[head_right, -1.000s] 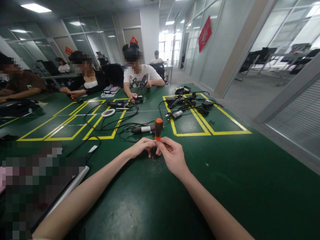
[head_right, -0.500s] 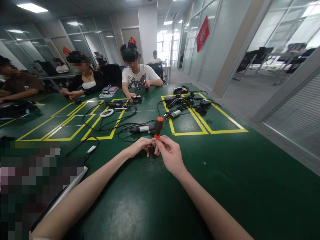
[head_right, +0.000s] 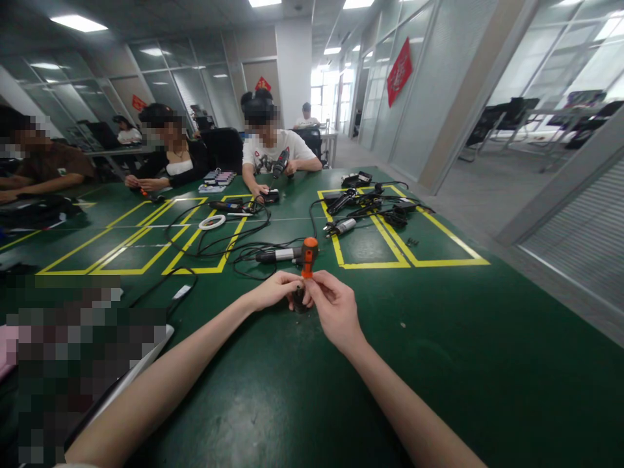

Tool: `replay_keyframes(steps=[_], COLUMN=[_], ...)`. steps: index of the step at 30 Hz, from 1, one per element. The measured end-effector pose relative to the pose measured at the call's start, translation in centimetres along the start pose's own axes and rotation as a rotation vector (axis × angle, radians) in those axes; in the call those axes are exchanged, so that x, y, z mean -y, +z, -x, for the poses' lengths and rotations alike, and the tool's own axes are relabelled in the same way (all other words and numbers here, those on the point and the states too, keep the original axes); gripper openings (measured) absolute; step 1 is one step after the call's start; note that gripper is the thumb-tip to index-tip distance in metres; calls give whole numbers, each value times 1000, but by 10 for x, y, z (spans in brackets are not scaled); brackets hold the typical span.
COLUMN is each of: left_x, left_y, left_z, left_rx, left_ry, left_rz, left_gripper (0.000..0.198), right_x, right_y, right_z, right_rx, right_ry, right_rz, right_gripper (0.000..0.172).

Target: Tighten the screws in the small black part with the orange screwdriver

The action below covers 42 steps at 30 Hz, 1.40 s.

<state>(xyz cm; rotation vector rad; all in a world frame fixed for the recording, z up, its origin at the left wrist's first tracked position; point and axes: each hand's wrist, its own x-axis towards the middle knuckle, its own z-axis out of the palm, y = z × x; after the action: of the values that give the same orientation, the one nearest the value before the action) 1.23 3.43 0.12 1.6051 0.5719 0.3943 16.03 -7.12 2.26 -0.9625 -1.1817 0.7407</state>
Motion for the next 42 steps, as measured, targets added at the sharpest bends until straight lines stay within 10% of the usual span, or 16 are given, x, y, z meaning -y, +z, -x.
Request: replay_keyframes(steps=[42], left_x=[7], left_y=[0], left_z=[-6], left_rx=[-23], left_ry=[13], left_rz=[11], left_gripper=[55], right_x=[-3], right_y=[-4], right_z=[1], right_rx=[-65], right_ry=[72], right_rz=[10], right_gripper=[36])
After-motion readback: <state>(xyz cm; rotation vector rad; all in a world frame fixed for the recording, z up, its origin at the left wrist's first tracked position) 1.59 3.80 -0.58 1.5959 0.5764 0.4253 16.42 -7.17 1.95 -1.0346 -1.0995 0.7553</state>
